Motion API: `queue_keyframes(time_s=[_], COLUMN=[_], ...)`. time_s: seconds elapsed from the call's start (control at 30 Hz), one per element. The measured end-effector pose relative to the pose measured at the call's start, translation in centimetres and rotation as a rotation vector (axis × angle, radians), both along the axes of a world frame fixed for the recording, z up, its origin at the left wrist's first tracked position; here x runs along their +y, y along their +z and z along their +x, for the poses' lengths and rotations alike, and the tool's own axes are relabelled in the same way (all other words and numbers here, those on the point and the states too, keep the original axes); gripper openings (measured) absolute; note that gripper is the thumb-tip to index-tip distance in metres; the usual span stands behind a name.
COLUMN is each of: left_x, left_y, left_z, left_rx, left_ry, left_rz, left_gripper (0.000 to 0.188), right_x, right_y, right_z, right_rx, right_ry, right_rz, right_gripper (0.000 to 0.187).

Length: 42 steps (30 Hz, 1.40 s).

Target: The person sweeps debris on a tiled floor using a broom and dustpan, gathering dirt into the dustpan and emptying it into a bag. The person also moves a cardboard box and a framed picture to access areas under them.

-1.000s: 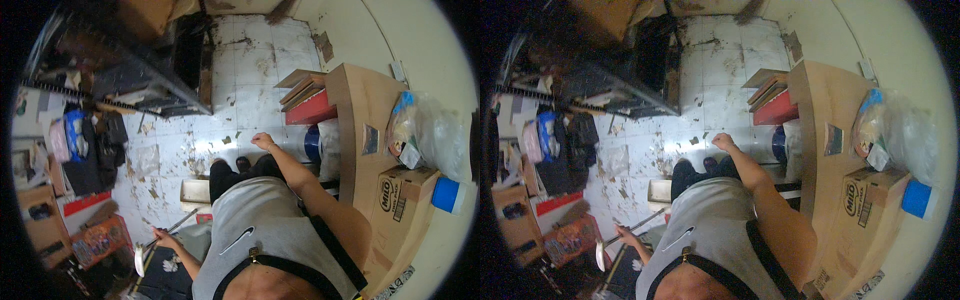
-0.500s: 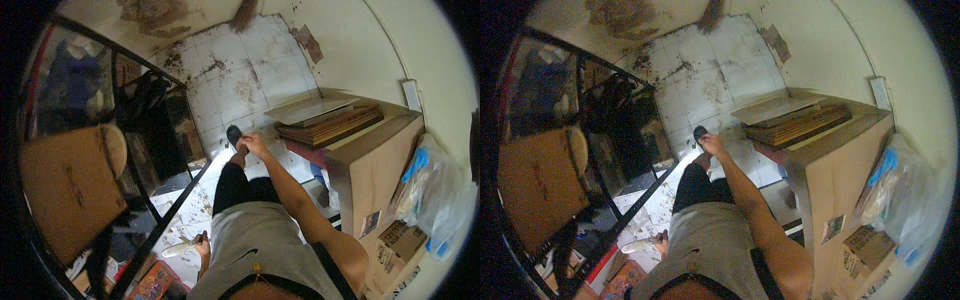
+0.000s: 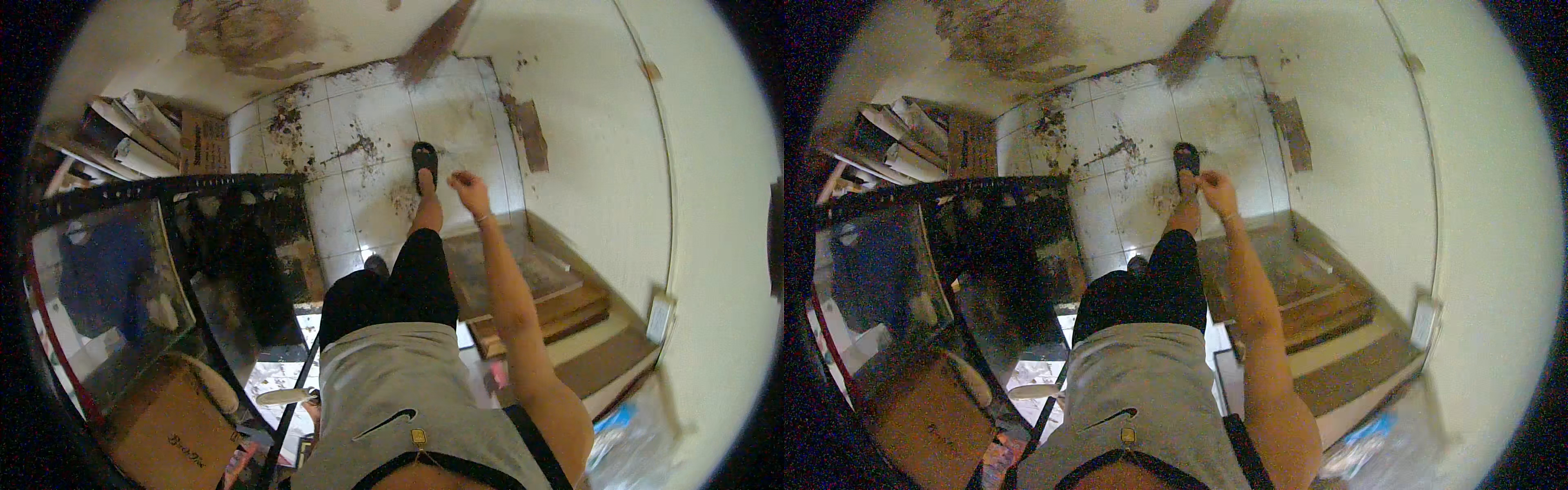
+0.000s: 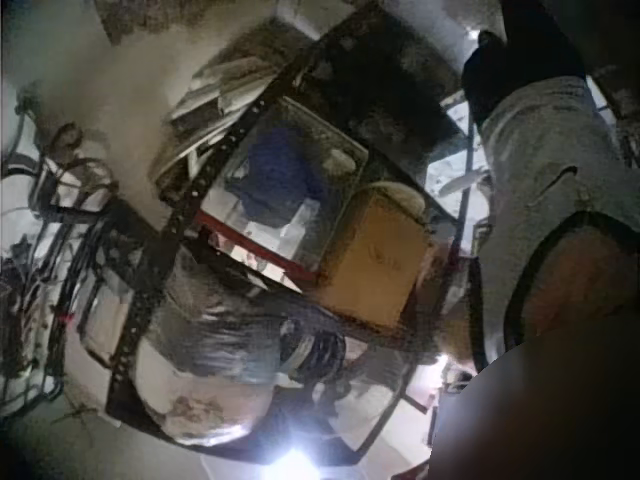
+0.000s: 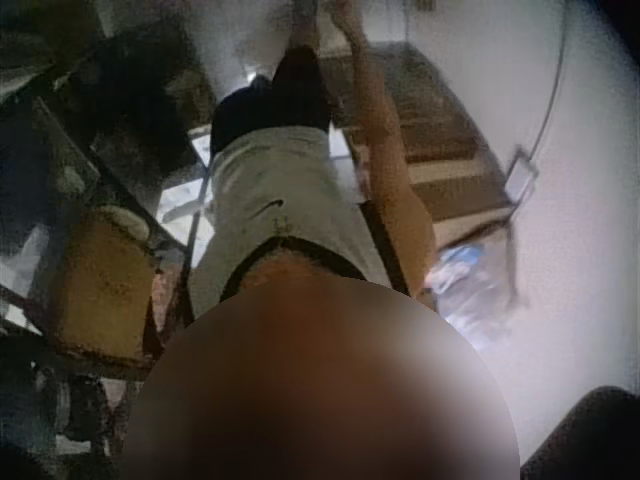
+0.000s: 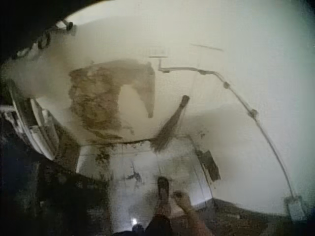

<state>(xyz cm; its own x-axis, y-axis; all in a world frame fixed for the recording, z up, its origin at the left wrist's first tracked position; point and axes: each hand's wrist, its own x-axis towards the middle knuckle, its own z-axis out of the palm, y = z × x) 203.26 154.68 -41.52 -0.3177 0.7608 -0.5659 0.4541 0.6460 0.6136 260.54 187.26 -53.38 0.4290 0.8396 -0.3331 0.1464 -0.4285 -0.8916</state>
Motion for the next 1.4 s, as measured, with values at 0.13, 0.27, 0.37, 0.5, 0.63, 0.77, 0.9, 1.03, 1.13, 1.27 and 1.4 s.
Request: queue_keyframes(time_s=[0.13,0.27,0.37,0.5,0.63,0.77,0.9,1.03,1.13,1.27,1.4], left_x=[6.4,13.0,18.4,25.4,30.0,33.1,35.2,37.1,37.8,35.9,32.9], left_y=[-0.5,0.2,1.4,3.8,4.0,2.1,1.4,0.9,0.1,-2.5,-6.3], left_z=[6.5,11.7,15.8,20.0,24.1,24.2,23.5,23.6,22.8,20.6,18.2], left_rx=[-0.032,0.237,0.811,0.221,0.588,0.46,0.416,0.406,0.34,0.458,0.771], left_ry=[0.186,-0.05,-0.486,0.151,0.066,0.234,0.343,0.396,0.523,0.476,0.24], left_rz=[0.124,-0.072,-0.312,-0.08,-0.07,0.156,0.147,0.229,0.23,0.327,0.281], left_gripper=[0.031,0.028,0.034,0.022,0.027,0.03,0.024,0.024,0.027,0.027,0.022], right_x=[18.7,36.1,45.3,53.5,57.4,59.7,60.0,53.1,43.2,31.2,25.5], right_y=[0.9,2.8,3.7,2.2,-0.7,-3.1,-3.9,-2.0,1.9,6.7,1.0], right_z=[11.3,19.4,23.3,27.4,31.9,34.4,33.5,32.2,32.2,32.8,30.7], right_rx=[-0.571,-1.078,-1.441,-1.97,-2.018,-2.135,-2.197,-1.737,-1.311,-0.454,0.053], right_ry=[0.202,0.459,0.707,0.94,1.091,1.229,1.218,1.322,1.203,0.653,0.105], right_rz=[0.147,0.07,-0.168,-0.316,-0.542,-0.316,-0.452,-0.71,-0.798,-0.97,-0.895], right_gripper=[0.036,0.044,0.055,0.058,0.06,0.039,0.029,0.033,0.037,0.074,0.066])
